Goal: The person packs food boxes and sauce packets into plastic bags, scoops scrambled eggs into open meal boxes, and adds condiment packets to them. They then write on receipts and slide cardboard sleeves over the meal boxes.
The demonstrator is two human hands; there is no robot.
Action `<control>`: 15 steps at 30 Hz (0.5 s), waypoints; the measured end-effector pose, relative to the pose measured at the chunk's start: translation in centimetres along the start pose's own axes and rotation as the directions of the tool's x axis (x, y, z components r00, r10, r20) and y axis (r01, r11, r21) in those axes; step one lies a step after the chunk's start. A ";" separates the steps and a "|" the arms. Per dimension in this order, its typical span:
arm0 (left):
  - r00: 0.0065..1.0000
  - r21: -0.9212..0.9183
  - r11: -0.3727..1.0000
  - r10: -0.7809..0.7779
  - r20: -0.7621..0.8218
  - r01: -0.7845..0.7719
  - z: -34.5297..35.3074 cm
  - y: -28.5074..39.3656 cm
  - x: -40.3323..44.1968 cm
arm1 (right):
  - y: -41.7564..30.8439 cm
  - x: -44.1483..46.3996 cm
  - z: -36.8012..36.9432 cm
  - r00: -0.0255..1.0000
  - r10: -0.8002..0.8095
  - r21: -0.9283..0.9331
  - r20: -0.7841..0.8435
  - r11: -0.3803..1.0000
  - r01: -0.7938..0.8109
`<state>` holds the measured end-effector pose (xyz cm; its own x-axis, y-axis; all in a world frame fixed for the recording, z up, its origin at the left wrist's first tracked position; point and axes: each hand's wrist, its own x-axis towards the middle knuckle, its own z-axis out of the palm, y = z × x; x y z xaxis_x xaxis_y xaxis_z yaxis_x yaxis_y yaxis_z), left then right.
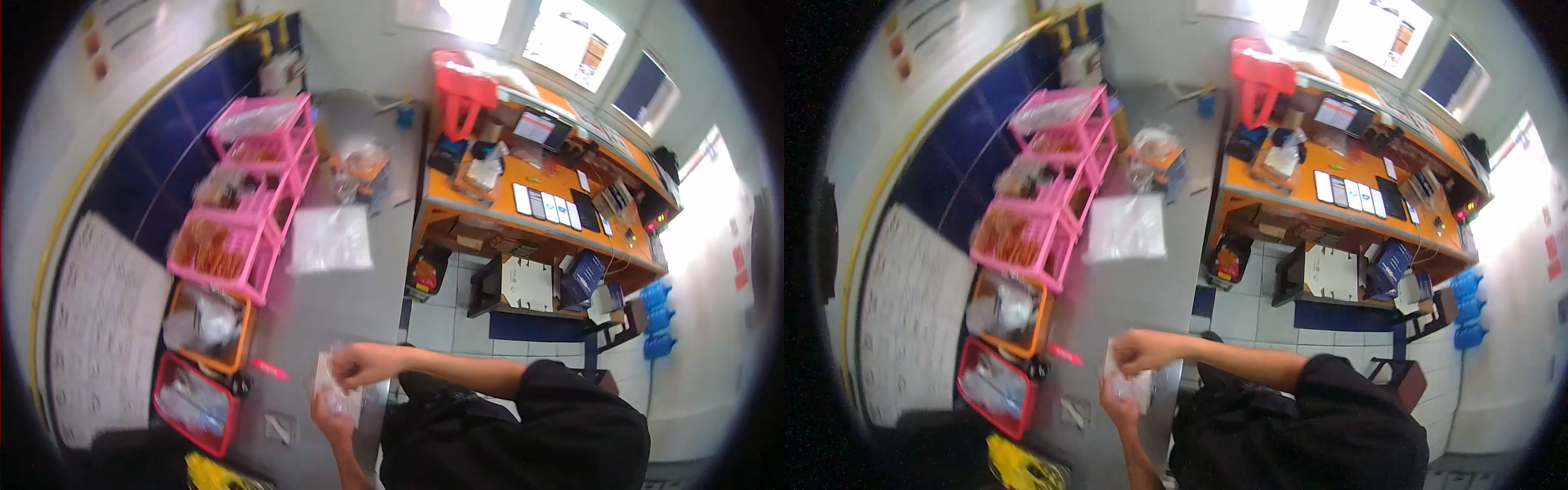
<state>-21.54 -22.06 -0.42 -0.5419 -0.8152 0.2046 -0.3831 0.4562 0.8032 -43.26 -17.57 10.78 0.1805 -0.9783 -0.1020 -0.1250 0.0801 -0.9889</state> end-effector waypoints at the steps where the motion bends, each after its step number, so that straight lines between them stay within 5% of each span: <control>1: 1.000 -0.059 0.998 -0.008 -0.020 0.007 0.5 -0.8 -0.1 | 1.3 -3.2 -1.5 0.998 0.031 0.059 -0.062 0.998 -0.027; 10: 0.991 -0.167 0.983 -0.094 -0.090 0.078 9.1 -0.9 7.8 | 16.2 -19.9 -6.9 0.768 0.474 0.646 -0.431 0.756 -0.104; 13: 0.987 -0.228 0.970 -0.114 -0.115 0.085 14.3 1.3 11.5 | 14.5 -18.9 -10.5 0.798 0.385 0.682 -0.463 0.730 0.044; 15: 0.992 -0.259 0.958 -0.121 0.025 0.123 16.7 2.4 13.7 | 13.5 -17.3 -13.2 0.843 0.319 0.624 -0.432 0.781 0.024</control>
<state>-42.40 -26.17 -5.10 -0.5100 -0.8553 0.0918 -0.2405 0.2443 0.9394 -60.98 -2.07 0.59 -0.3096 -0.8820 -0.3552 0.5151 0.1584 -0.8424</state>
